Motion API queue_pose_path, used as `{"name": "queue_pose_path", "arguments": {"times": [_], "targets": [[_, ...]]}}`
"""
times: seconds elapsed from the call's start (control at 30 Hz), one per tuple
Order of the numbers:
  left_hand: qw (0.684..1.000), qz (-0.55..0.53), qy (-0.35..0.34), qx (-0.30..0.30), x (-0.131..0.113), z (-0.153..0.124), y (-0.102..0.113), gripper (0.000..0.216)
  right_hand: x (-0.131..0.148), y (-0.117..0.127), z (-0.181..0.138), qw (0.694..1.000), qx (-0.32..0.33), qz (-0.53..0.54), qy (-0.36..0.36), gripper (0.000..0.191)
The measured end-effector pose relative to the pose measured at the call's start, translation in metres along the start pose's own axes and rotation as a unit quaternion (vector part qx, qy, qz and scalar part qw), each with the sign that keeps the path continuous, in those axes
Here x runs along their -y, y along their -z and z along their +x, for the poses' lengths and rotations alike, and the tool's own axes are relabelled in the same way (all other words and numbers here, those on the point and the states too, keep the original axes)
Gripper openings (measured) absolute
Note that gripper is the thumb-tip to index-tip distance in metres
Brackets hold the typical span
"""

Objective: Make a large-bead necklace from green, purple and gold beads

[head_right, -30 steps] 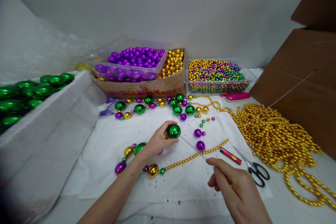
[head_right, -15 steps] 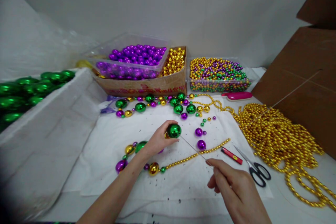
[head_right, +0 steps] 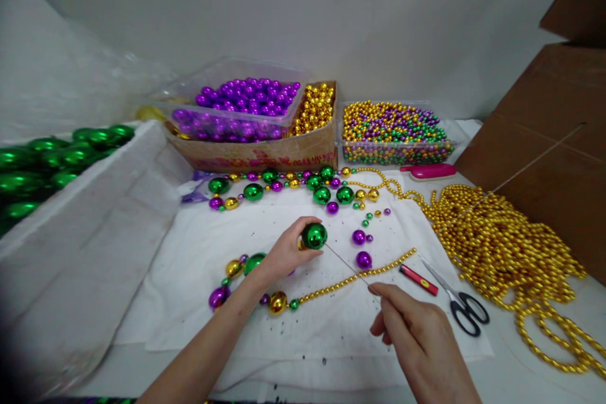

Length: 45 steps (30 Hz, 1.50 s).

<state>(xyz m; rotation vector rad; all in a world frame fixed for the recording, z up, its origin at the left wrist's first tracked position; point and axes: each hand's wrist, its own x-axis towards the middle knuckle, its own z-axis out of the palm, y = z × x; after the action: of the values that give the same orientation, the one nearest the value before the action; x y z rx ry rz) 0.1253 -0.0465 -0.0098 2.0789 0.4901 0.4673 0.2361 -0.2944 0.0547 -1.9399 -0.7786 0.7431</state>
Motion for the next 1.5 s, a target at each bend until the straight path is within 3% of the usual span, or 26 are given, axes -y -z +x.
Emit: {"name": "queue_pose_path", "arguments": {"times": [0.4,0.67,0.77,0.97,1.1,1.17,1.23,1.4,1.5], "targets": [[0.998,0.023,-0.05,0.02,-0.016,-0.001,-0.008,0.058,-0.017,-0.015,0.014,0.999,0.052,0.001,-0.014,0.046],[0.999,0.008,0.022,0.035,-0.015,-0.002,-0.006,0.064,-0.019,-0.012,0.02,0.998,0.041,0.045,-0.019,0.043],[0.999,0.022,0.017,0.04,-0.012,-0.002,-0.007,0.064,-0.022,-0.009,0.021,0.996,0.038,0.071,-0.025,0.042],[0.998,0.054,-0.014,-0.016,-0.016,-0.015,-0.018,0.066,-0.046,-0.01,0.023,0.981,0.028,0.174,-0.08,0.043],[0.993,-0.017,0.064,-0.097,-0.021,-0.04,-0.039,0.057,-0.072,-0.014,0.02,0.964,0.047,0.221,-0.138,0.046],[0.974,-0.125,0.126,-0.143,-0.022,-0.052,-0.054,0.041,-0.085,-0.016,0.016,0.959,0.054,0.226,-0.165,0.046],[0.933,-0.253,0.175,-0.186,-0.023,-0.06,-0.069,0.031,-0.095,-0.015,0.01,0.955,0.062,0.223,-0.183,0.046],[0.811,-0.454,0.247,-0.274,-0.033,-0.064,-0.092,0.038,-0.103,-0.006,-0.006,0.956,0.085,0.185,-0.209,0.057],[0.754,-0.528,0.278,-0.277,-0.041,-0.062,-0.096,0.039,-0.103,-0.005,-0.012,0.952,0.073,0.203,-0.219,0.06]]}}
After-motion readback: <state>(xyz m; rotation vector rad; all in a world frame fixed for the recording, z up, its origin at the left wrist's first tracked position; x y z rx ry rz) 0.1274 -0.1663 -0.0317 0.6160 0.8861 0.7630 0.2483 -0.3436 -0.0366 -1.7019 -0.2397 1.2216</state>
